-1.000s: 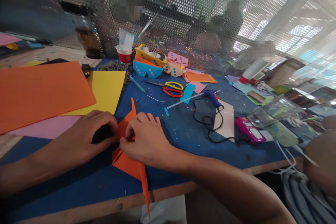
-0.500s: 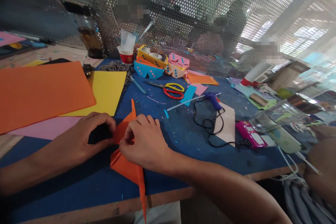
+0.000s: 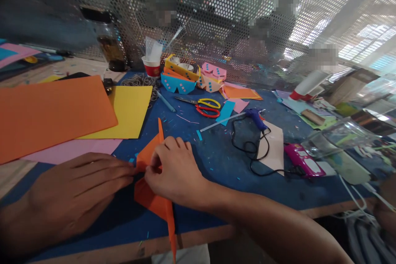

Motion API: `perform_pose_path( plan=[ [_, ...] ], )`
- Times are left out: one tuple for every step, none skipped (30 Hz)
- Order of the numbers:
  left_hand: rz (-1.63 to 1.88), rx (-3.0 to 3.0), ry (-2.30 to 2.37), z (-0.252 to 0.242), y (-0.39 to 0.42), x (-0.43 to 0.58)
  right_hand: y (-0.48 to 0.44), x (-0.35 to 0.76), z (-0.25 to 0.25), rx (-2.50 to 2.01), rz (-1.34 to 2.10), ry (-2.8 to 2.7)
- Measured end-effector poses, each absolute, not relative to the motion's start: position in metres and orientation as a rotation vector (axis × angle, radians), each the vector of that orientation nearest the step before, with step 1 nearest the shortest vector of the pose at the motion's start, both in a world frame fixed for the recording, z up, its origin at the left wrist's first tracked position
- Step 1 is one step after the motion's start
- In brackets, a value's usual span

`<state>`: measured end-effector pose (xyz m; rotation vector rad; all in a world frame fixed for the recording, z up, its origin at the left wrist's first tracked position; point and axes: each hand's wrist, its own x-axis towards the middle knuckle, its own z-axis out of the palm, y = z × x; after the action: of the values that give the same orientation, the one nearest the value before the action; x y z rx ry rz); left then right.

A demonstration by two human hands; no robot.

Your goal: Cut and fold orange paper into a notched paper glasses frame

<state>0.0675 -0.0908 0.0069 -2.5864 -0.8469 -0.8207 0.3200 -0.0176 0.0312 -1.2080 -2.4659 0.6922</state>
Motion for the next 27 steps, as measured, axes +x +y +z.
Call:
perform_pose_path(
  plan=[
    [-0.785,-2.572,-0.825,0.007,-0.091,0.066,-0.018,0.32,0.031,-1.207,0.688,-2.465],
    [-0.753,-2.56,-0.823,0.007,-0.092,0.065,-0.018,0.32,0.032,-1.206,0.688,-2.467],
    [-0.724,-2.55,-0.83,0.008,-0.091,0.064,-0.018,0.32,0.032,-1.203,0.692,-2.469],
    [-0.695,-2.544,-0.834,0.008,-0.091,0.064,-0.018,0.32,0.033,-1.201,0.697,-2.47],
    [-0.668,-2.539,-0.827,0.007,-0.09,0.064,-0.019,0.32,0.033,-1.198,0.702,-2.471],
    [-0.643,-2.535,-0.815,0.006,-0.089,0.064,-0.019,0.32,0.033,-1.195,0.706,-2.472],
    [-0.624,-2.529,-0.794,0.005,-0.089,0.065,-0.019,0.321,0.033,-1.192,0.707,-2.471],
    [-0.604,-2.526,-0.77,0.004,-0.089,0.066,-0.019,0.321,0.033,-1.19,0.706,-2.467],
    [-0.58,-2.524,-0.756,0.003,-0.09,0.067,-0.019,0.321,0.033,-1.189,0.705,-2.462],
    [-0.559,-2.522,-0.754,0.002,-0.092,0.069,-0.019,0.321,0.033,-1.187,0.707,-2.457],
    [-0.537,-2.52,-0.757,0.001,-0.094,0.072,-0.019,0.321,0.032,-1.186,0.711,-2.451],
    [-0.539,-2.513,-0.779,0.001,-0.097,0.075,-0.018,0.321,0.032,-1.185,0.717,-2.447],
    [-0.533,-2.497,-0.806,0.001,-0.1,0.077,-0.018,0.321,0.033,-1.185,0.725,-2.445],
    [-0.517,-2.491,-0.799,0.003,-0.103,0.08,-0.018,0.321,0.033,-1.187,0.733,-2.445],
    [-0.506,-2.483,-0.797,0.004,-0.105,0.083,-0.018,0.321,0.033,-1.191,0.739,-2.449],
    [-0.488,-2.471,-0.777,0.006,-0.106,0.085,-0.018,0.32,0.034,-1.198,0.742,-2.453],
    [-0.469,-2.46,-0.754,0.008,-0.107,0.087,-0.018,0.32,0.034,-1.203,0.743,-2.46],
    [-0.45,-2.45,-0.736,0.01,-0.107,0.088,-0.017,0.319,0.035,-1.208,0.74,-2.466],
    [-0.43,-2.445,-0.719,0.012,-0.107,0.089,-0.017,0.319,0.035,-1.211,0.736,-2.47],
    [-0.42,-2.442,-0.71,0.013,-0.105,0.089,-0.017,0.318,0.036,-1.212,0.734,-2.473],
    [-0.427,-2.443,-0.719,0.014,-0.104,0.088,-0.016,0.319,0.037,-1.213,0.736,-2.473],
    [-0.449,-2.454,-0.731,0.014,-0.101,0.087,-0.014,0.319,0.037,-1.212,0.748,-2.472],
    [-0.491,-2.464,-0.749,0.014,-0.099,0.086,-0.012,0.32,0.038,-1.207,0.776,-2.466],
    [-0.548,-2.481,-0.785,0.015,-0.096,0.085,-0.01,0.322,0.039,-1.192,0.819,-2.452],
    [-0.62,-2.497,-0.811,0.016,-0.094,0.085,-0.007,0.324,0.039,-1.164,0.871,-2.431],
    [-0.685,-2.498,-0.845,0.018,-0.091,0.085,-0.004,0.328,0.038,-1.127,0.913,-2.4],
    [-0.737,-2.495,-0.866,0.019,-0.089,0.085,-0.001,0.331,0.037,-1.08,0.935,-2.375]
  ],
)
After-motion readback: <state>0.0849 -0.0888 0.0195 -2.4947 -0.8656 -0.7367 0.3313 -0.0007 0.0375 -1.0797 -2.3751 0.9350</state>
